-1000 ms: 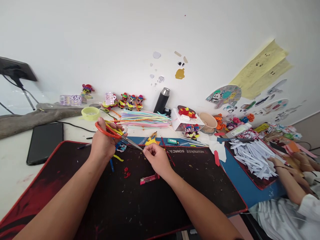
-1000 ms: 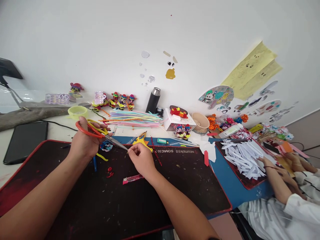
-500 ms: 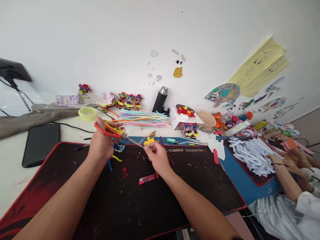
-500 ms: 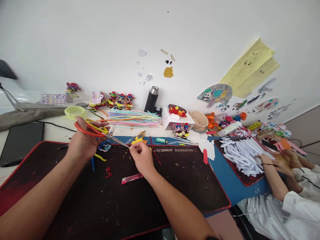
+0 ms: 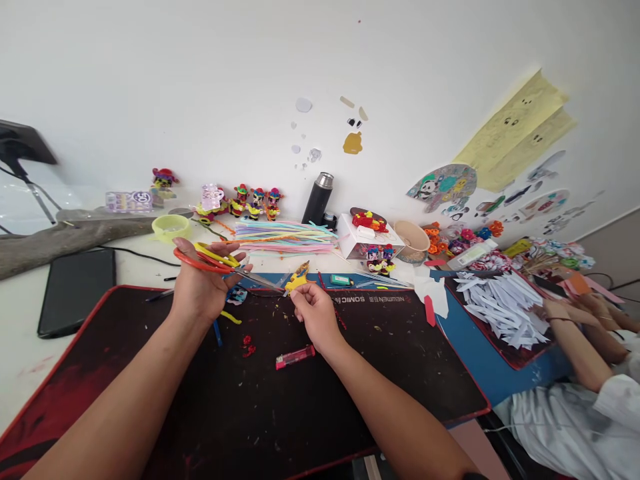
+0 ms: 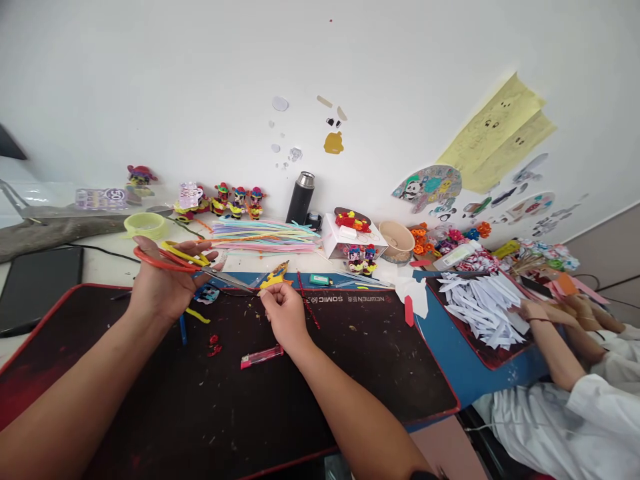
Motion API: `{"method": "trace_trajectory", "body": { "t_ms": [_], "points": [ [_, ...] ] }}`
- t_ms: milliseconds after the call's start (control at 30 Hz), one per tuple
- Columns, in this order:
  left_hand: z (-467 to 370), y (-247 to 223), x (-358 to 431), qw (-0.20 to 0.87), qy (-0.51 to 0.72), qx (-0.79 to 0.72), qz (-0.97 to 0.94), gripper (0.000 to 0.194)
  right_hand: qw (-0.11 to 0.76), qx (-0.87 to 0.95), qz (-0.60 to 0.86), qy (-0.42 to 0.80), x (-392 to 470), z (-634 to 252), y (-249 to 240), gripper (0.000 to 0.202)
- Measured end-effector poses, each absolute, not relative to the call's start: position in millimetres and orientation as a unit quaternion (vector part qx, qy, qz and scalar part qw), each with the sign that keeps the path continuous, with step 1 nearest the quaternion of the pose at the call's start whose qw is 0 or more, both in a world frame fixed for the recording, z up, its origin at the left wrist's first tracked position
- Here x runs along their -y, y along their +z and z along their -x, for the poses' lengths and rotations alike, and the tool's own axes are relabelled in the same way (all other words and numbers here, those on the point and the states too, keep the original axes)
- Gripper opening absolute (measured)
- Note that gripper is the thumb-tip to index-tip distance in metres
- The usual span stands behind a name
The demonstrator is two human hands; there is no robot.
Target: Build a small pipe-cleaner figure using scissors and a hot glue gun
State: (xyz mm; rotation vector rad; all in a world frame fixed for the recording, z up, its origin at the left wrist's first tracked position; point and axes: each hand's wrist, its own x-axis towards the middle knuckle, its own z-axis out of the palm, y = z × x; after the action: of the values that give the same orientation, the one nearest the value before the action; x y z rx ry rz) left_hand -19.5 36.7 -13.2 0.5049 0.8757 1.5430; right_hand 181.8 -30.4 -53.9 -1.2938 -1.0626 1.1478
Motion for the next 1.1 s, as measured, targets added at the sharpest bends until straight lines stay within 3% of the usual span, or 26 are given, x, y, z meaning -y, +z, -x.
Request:
{"method": "trace_trajectory", "body": {
  "t_ms": [800,1100],
  "points": [
    [13.4,-22.1,-36.5,0.616,0.672,-0.364,-0.191,0.057,0.593,0.37,0.497,0.514,30.0,-165.7,-51.5,0.029],
    [13.1,-24.7,-39.2,0.608,0.686,-0.362,-0.171,0.062,0.607,0.349,0.482,0.527,31.7,-163.4,-51.1,0.033]
  ]
}}
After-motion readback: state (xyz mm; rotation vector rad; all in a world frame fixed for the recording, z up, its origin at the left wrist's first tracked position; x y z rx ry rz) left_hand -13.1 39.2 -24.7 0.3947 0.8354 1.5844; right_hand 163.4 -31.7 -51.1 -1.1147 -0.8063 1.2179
